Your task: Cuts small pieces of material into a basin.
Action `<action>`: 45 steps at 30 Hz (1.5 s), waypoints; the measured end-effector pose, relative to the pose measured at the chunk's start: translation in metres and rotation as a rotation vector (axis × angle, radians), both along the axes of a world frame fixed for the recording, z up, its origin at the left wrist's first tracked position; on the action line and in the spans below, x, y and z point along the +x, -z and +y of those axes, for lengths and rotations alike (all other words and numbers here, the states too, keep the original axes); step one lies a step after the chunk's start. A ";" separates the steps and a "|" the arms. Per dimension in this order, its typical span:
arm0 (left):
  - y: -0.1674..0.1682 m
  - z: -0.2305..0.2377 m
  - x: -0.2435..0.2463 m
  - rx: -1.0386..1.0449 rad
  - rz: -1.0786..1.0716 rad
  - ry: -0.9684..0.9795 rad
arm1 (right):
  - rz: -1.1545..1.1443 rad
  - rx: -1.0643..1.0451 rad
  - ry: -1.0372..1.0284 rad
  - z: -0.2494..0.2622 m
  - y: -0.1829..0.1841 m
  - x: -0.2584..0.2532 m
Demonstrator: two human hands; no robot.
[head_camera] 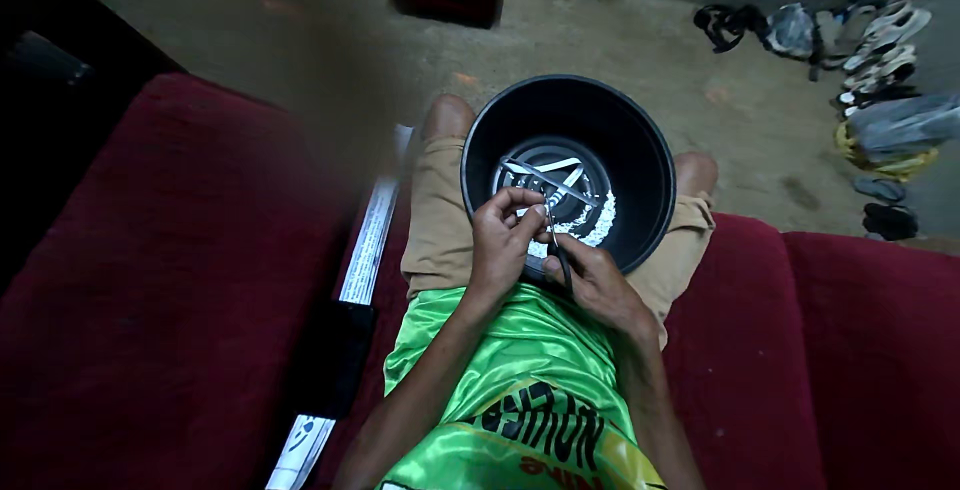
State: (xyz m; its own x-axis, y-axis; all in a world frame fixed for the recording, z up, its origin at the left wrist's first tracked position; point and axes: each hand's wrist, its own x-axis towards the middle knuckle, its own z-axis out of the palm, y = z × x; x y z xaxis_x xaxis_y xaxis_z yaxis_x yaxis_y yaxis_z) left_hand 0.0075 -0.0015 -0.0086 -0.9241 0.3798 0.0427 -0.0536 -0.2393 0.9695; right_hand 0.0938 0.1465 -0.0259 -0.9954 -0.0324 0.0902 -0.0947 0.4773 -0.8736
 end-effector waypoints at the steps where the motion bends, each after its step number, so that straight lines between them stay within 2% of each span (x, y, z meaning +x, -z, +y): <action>1: 0.000 0.000 0.000 0.001 0.001 0.000 | 0.007 -0.004 0.001 0.000 0.001 0.000; 10: 0.003 0.000 -0.001 0.003 -0.014 -0.017 | -0.022 -0.054 0.046 -0.001 0.003 0.001; 27: 0.000 -0.001 -0.001 -0.005 0.005 -0.004 | 0.014 -0.012 -0.023 0.002 0.001 0.001; 45: 0.004 -0.001 -0.003 -0.011 0.018 -0.043 | 0.044 -0.025 0.044 0.002 0.007 0.000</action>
